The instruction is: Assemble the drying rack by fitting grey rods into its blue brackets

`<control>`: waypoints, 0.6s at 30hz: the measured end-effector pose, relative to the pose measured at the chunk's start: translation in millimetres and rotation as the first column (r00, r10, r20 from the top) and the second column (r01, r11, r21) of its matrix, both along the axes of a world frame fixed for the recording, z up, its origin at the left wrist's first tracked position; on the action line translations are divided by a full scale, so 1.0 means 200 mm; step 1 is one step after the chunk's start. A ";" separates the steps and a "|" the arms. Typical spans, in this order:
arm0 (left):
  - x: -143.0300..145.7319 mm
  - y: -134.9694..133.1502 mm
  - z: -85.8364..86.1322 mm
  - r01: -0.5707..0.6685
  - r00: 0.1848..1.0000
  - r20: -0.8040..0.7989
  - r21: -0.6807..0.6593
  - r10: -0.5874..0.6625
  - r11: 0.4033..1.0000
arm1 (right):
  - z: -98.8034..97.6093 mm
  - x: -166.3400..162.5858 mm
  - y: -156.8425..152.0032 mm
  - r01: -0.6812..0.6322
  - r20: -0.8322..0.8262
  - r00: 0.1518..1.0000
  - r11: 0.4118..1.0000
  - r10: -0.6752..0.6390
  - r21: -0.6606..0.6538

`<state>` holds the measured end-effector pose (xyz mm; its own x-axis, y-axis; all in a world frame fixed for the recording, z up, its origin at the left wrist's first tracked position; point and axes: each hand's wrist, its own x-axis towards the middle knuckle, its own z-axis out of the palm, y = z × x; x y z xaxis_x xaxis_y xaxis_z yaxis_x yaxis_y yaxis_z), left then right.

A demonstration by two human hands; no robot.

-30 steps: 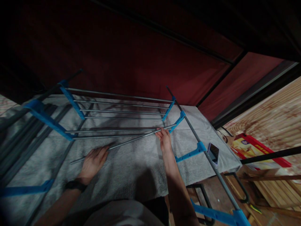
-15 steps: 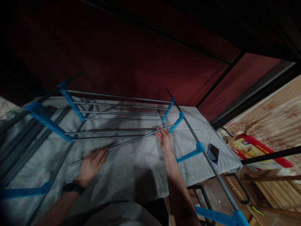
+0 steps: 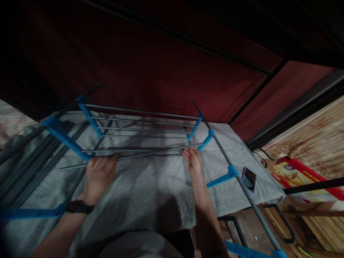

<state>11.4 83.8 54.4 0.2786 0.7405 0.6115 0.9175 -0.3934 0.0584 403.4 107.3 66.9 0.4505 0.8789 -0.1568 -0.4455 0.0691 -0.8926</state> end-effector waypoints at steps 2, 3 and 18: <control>0.01 0.01 0.06 -0.024 1.000 0.011 0.000 0.024 1.000 | -0.01 0.04 -0.02 0.122 0.074 0.990 0.992 -0.120 -0.016; 0.01 0.01 0.09 -0.021 1.000 0.012 -0.016 0.021 1.000 | -0.02 0.07 -0.03 0.201 0.111 0.974 0.980 -0.199 -0.001; 0.03 0.14 0.33 0.020 0.994 -0.106 0.067 -0.013 0.998 | -0.04 0.32 0.04 0.360 0.179 0.910 0.927 -0.374 0.106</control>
<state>18.0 112.2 120.7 0.3556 0.6933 0.6268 0.9106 -0.4081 -0.0652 466.6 115.9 58.8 0.7589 0.6509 0.0209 -0.1967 0.2597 -0.9455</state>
